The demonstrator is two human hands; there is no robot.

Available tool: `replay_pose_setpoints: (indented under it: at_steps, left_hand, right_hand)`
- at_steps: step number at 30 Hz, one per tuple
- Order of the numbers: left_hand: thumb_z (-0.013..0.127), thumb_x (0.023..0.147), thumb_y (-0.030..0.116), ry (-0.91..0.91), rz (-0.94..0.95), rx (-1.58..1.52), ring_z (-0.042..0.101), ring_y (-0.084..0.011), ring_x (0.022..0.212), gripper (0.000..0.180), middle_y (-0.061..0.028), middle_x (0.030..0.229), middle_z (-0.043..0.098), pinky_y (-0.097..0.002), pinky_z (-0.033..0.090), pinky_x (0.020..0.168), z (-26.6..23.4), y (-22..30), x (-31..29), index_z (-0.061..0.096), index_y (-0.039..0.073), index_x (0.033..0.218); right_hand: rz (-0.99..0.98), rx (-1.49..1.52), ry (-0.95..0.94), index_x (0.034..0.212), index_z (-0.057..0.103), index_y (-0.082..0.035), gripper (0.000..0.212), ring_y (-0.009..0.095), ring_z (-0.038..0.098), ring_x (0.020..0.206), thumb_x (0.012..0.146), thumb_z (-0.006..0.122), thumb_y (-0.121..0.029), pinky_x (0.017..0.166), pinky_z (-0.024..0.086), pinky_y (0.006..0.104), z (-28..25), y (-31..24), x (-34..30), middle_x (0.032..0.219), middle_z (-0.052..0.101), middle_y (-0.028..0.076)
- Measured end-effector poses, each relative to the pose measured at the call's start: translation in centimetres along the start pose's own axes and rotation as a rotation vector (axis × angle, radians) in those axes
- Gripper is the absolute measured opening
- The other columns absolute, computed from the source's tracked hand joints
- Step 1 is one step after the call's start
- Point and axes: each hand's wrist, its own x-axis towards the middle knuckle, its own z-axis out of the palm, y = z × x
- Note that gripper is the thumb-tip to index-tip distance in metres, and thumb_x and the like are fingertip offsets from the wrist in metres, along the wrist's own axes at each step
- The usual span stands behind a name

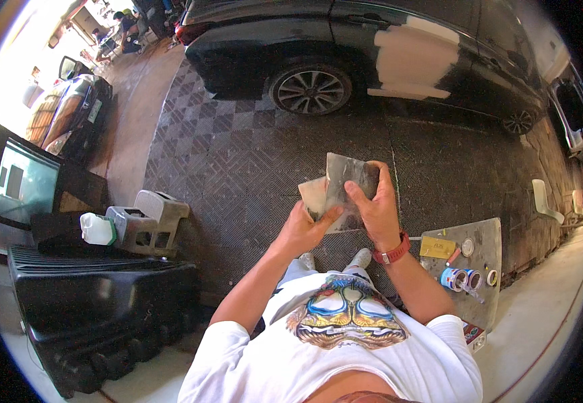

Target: The person sands the rear trunk area of a black car using sandpaper, then applies a substance from a small container with a brush to the same area. The person repeats the sanding and application steps on the trunk surface.

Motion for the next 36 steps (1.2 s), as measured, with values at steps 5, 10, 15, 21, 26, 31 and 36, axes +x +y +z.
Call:
replay_pose_setpoints:
  at_steps: [5, 10, 15, 21, 26, 31, 36]
  left_hand:
    - [0.068, 0.099, 0.026, -0.389, -0.214, -0.003, 0.06, -0.0128, 0.104, 0.036, -0.0042, 0.109, 0.068, -0.0327, 0.049, 0.093, -1.9, -2.4, -0.6, 0.06, 0.002, 0.123]
    - [0.054, 0.105, 0.042, -0.272, -0.298, -0.12, 0.057, -0.0132, 0.113, 0.048, -0.0043, 0.123, 0.064, -0.033, 0.046, 0.099, -1.8, -4.2, -0.4, 0.055, 0.005, 0.134]
    - [0.055, 0.101, 0.05, -0.172, -0.134, -0.858, 0.055, -0.0169, 0.124, 0.063, -0.0055, 0.135, 0.058, -0.0354, 0.043, 0.107, -2.0, -4.2, -0.8, 0.041, 0.011, 0.148]
    - [0.082, 0.083, 0.013, 0.16, -0.136, -0.453, 0.061, -0.0177, 0.116, 0.057, -0.0054, 0.125, 0.065, -0.0336, 0.049, 0.097, -2.6, -4.5, -0.1, 0.055, 0.007, 0.133]
    - [0.073, 0.094, 0.022, 0.215, -0.055, -0.369, 0.059, -0.0122, 0.104, 0.03, -0.0011, 0.11, 0.069, -0.0296, 0.047, 0.093, -2.7, -4.4, -0.6, 0.066, 0.004, 0.118]
    - [0.065, 0.1, 0.032, 0.129, -0.004, -0.066, 0.057, -0.0125, 0.099, 0.033, -0.0008, 0.107, 0.068, -0.0313, 0.047, 0.09, -2.9, -3.7, -0.9, 0.065, 0.004, 0.118]
    - [0.064, 0.1, 0.034, 0.072, -0.006, -0.017, 0.058, -0.0154, 0.094, 0.036, -0.0066, 0.104, 0.07, -0.034, 0.048, 0.086, -1.5, -2.9, -0.8, 0.065, 0.003, 0.118]
  right_hand:
    - [-0.098, -0.297, -0.312, 0.118, 0.052, -0.006, 0.043, 0.017, 0.063, 0.092, 0.087, 0.077, -0.02, 0.081, 0.051, 0.034, -0.9, -3.1, -0.2, 0.101, 0.065, 0.009]
    - [0.001, -0.072, -0.104, 0.117, 0.055, -0.004, 0.036, 0.017, 0.065, 0.094, 0.091, 0.075, -0.019, 0.084, 0.053, 0.0342, -1.3, -1.1, 0.7, 0.101, 0.069, 0.006]
    - [0.207, 0.205, -0.268, 0.132, 0.052, -0.001, 0.051, 0.016, 0.058, 0.112, 0.092, 0.075, -0.021, 0.1, 0.046, 0.0331, -0.3, 1.4, -1.7, 0.121, 0.063, 0.007]
    - [0.423, 0.721, -0.24, 0.134, 0.055, -0.002, 0.048, 0.016, 0.063, 0.109, 0.098, 0.068, -0.032, 0.092, 0.052, 0.0303, -0.4, 3.3, -2.7, 0.12, 0.065, 0.005]
    - [0.769, 0.898, -0.107, 0.107, 0.066, -0.012, 0.033, 0.018, 0.065, 0.066, 0.1, 0.059, -0.044, 0.055, 0.053, 0.0319, -1.0, 6.0, -2.9, 0.085, 0.068, 0.002]
    - [0.34, 0.695, -0.035, 0.115, 0.059, -0.007, 0.032, 0.016, 0.068, 0.083, 0.095, 0.07, -0.03, 0.066, 0.057, 0.0314, -2.6, 1.4, 1.3, 0.1, 0.067, 0.007]
    - [-0.045, -0.124, 0.092, 0.122, 0.052, -0.004, 0.04, 0.018, 0.068, 0.092, 0.092, 0.074, -0.018, 0.079, 0.058, 0.0334, -1.3, 3.2, 0.8, 0.112, 0.067, 0.009]
